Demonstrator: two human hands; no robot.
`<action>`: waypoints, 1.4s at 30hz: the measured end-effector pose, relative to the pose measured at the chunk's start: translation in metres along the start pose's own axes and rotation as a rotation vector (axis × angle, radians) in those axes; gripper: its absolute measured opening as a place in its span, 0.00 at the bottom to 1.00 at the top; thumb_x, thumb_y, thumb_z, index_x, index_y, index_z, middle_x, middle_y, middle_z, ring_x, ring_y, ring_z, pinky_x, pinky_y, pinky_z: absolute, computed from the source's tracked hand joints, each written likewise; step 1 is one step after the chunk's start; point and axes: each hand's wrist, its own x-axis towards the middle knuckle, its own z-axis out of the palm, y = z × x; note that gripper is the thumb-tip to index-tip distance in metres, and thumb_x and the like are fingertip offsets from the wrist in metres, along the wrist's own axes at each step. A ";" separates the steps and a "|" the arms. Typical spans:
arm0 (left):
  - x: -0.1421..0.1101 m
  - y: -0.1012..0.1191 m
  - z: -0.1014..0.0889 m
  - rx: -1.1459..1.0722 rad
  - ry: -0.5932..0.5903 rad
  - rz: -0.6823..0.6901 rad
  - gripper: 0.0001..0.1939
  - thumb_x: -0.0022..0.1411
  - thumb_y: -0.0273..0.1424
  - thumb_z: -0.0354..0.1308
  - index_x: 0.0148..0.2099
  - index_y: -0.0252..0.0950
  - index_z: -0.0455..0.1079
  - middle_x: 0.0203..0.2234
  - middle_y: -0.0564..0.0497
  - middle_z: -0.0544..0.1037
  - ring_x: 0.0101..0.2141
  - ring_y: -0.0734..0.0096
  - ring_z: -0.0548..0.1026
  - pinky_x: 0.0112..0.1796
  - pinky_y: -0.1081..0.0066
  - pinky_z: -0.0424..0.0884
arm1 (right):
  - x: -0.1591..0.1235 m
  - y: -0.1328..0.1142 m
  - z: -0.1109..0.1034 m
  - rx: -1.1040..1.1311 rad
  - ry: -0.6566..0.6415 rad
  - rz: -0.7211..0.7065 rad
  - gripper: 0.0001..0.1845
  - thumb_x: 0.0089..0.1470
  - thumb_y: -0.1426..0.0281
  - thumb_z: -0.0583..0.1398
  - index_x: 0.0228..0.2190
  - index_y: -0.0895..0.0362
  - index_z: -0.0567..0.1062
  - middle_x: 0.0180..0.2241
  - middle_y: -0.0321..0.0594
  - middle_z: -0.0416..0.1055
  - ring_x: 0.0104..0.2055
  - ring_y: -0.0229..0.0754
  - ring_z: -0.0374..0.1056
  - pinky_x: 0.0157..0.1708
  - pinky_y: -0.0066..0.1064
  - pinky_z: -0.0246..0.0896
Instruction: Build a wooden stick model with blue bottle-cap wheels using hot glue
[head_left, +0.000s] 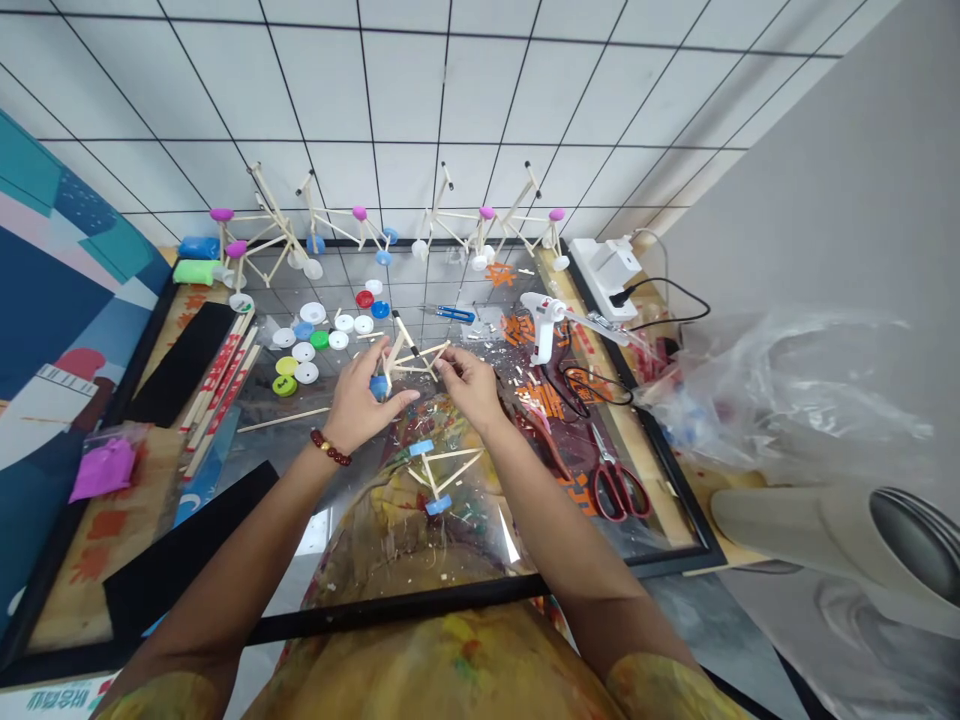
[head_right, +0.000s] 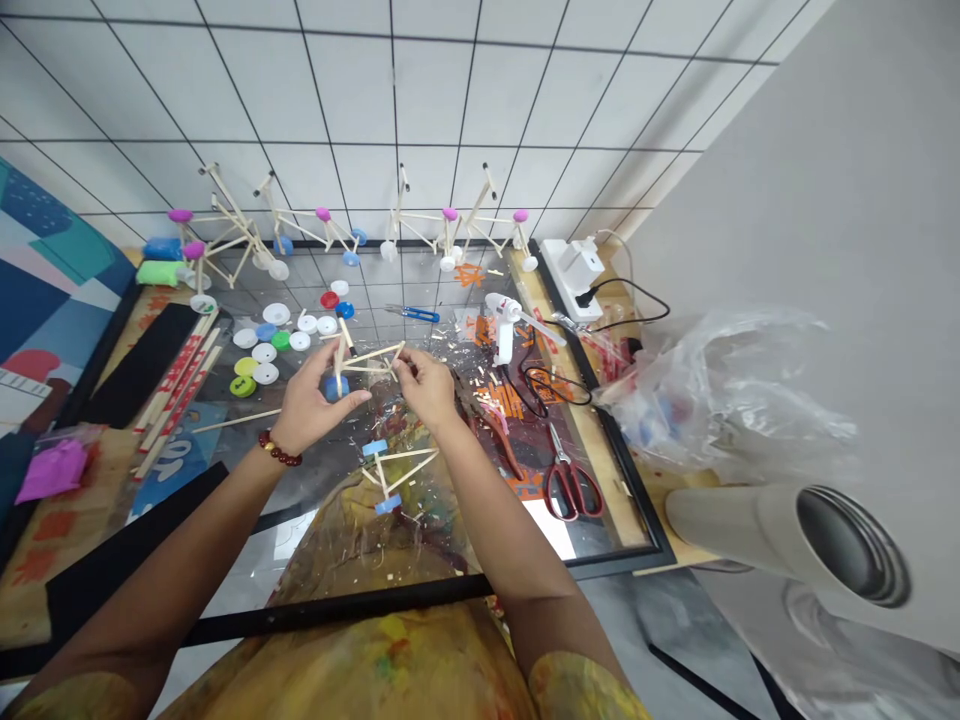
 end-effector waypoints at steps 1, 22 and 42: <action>0.000 0.000 0.001 0.013 0.004 0.005 0.43 0.51 0.45 0.69 0.65 0.36 0.60 0.55 0.38 0.75 0.56 0.47 0.72 0.57 0.50 0.65 | 0.000 0.000 0.000 -0.001 0.003 -0.003 0.12 0.58 0.64 0.57 0.35 0.54 0.79 0.35 0.39 0.78 0.35 0.43 0.71 0.38 0.31 0.63; 0.015 0.010 -0.010 -0.093 0.002 0.152 0.42 0.54 0.42 0.68 0.66 0.38 0.57 0.53 0.41 0.76 0.55 0.53 0.73 0.58 0.53 0.67 | 0.000 0.000 0.002 0.051 0.013 0.021 0.13 0.55 0.70 0.57 0.41 0.53 0.79 0.38 0.39 0.78 0.34 0.41 0.72 0.40 0.33 0.67; 0.003 -0.009 -0.006 0.013 -0.011 0.165 0.48 0.53 0.43 0.68 0.69 0.38 0.50 0.61 0.37 0.67 0.61 0.46 0.65 0.60 0.51 0.63 | 0.002 0.003 0.000 0.092 -0.014 0.056 0.15 0.53 0.72 0.57 0.43 0.54 0.78 0.38 0.39 0.78 0.33 0.40 0.71 0.40 0.33 0.68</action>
